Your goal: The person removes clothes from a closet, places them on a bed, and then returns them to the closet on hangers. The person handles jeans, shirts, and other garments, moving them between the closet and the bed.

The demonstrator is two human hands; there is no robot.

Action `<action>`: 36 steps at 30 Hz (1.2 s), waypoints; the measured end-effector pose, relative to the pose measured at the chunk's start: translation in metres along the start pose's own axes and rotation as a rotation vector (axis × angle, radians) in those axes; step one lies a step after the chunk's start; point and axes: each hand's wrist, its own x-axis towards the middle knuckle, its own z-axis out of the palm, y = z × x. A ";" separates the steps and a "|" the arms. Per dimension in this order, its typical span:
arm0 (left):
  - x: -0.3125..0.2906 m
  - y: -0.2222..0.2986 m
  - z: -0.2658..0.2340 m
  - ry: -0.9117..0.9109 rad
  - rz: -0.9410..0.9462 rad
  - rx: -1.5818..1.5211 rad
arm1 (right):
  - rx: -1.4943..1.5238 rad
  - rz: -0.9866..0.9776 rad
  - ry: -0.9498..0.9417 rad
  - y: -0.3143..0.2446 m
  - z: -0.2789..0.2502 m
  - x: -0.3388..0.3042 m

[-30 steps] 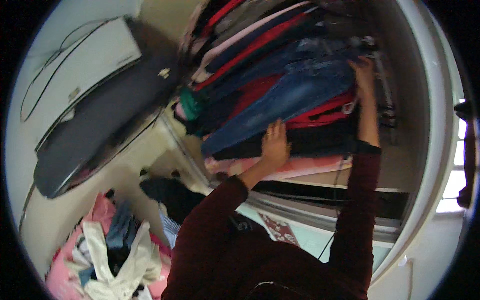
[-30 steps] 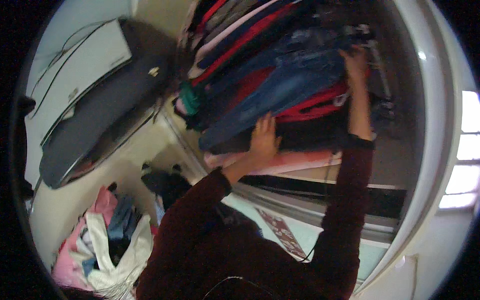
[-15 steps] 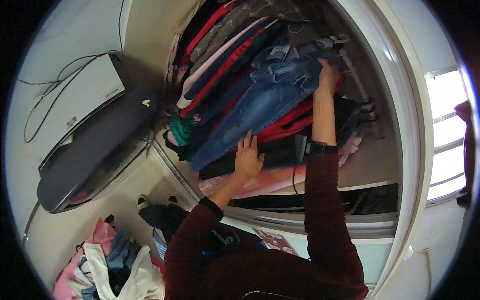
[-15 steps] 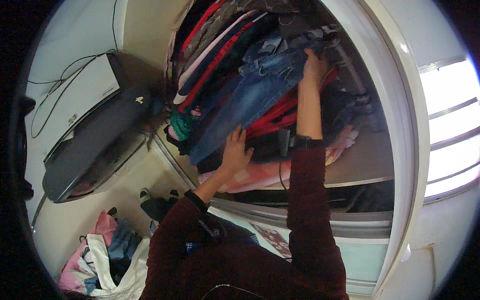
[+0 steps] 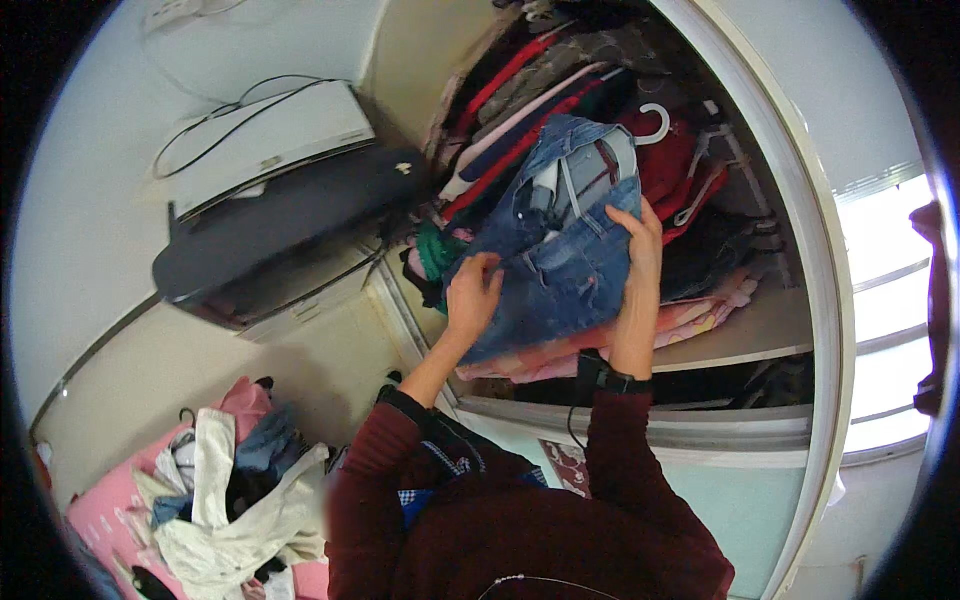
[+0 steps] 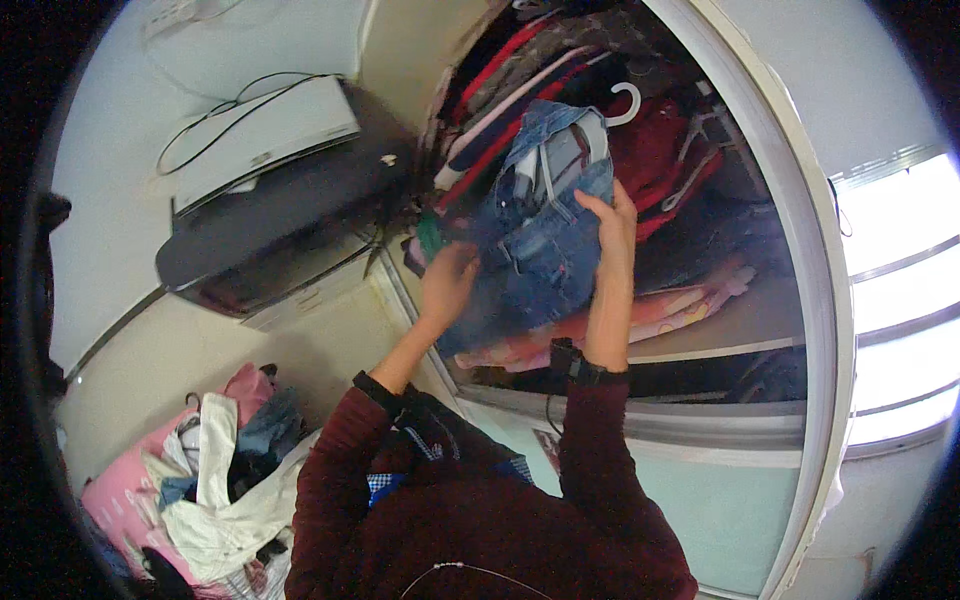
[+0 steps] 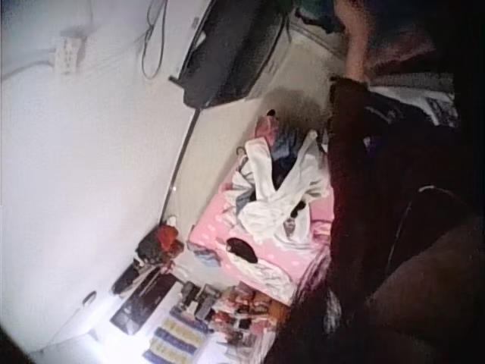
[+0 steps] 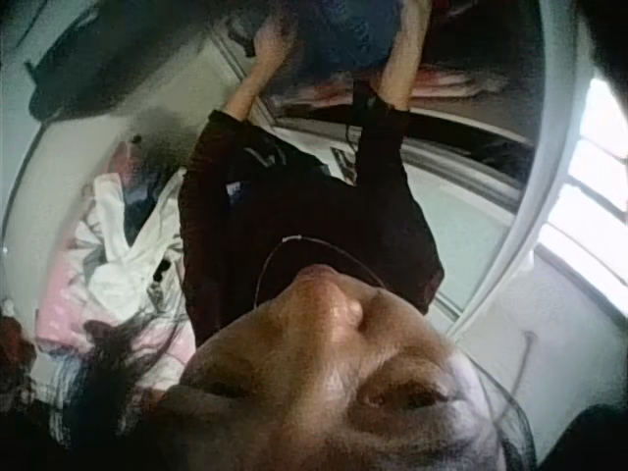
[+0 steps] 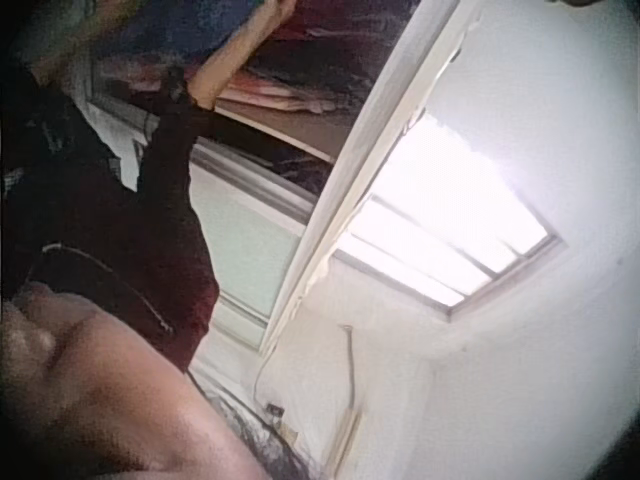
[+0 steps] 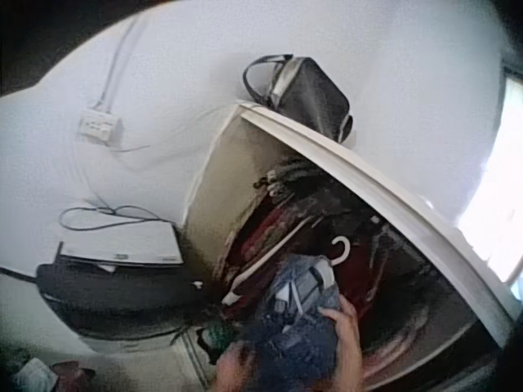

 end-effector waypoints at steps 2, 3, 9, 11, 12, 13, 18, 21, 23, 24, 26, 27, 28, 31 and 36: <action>-0.010 0.019 -0.038 0.109 0.072 -0.014 | -0.094 -0.073 -0.129 -0.014 0.010 -0.041; -0.016 0.027 -0.056 0.158 0.100 0.009 | -0.053 -0.071 -0.218 -0.023 0.018 -0.066; -0.055 0.089 -0.141 0.440 0.018 0.087 | -0.173 -0.122 -0.501 -0.065 0.038 -0.181; -0.065 0.095 -0.166 0.546 -0.013 0.184 | -0.176 -0.142 -0.597 -0.073 0.042 -0.203; -0.069 0.094 -0.181 0.566 -0.026 0.187 | -0.158 -0.143 -0.617 -0.077 0.042 -0.208; -0.073 0.088 -0.199 0.579 -0.038 0.190 | -0.141 -0.141 -0.630 -0.080 0.043 -0.212; -0.093 0.093 -0.292 0.720 0.170 0.220 | -0.180 -0.087 -0.768 -0.101 0.066 -0.231; -0.112 0.097 -0.350 0.806 0.190 0.230 | -0.122 -0.047 -0.870 -0.109 0.083 -0.233; -0.127 0.100 -0.384 0.786 0.144 0.140 | -0.157 -0.044 -0.969 -0.114 0.095 -0.233; -0.135 0.111 -0.398 0.746 0.092 0.086 | -0.214 -0.077 -1.029 -0.117 0.098 -0.228; -0.158 0.124 -0.424 0.697 0.076 0.062 | -0.305 -0.157 -1.155 -0.123 0.111 -0.219; -0.164 0.118 -0.437 0.670 0.087 0.094 | -0.296 -0.168 -1.215 -0.126 0.117 -0.216; -0.171 0.121 -0.443 0.642 0.096 0.116 | -0.284 -0.160 -1.259 -0.129 0.121 -0.212; -0.197 0.125 -0.461 0.586 0.009 0.100 | -0.259 -0.191 -1.349 -0.139 0.135 -0.209; -0.224 0.123 -0.474 0.548 0.008 -0.123 | -0.347 -0.370 -1.385 -0.148 0.154 -0.214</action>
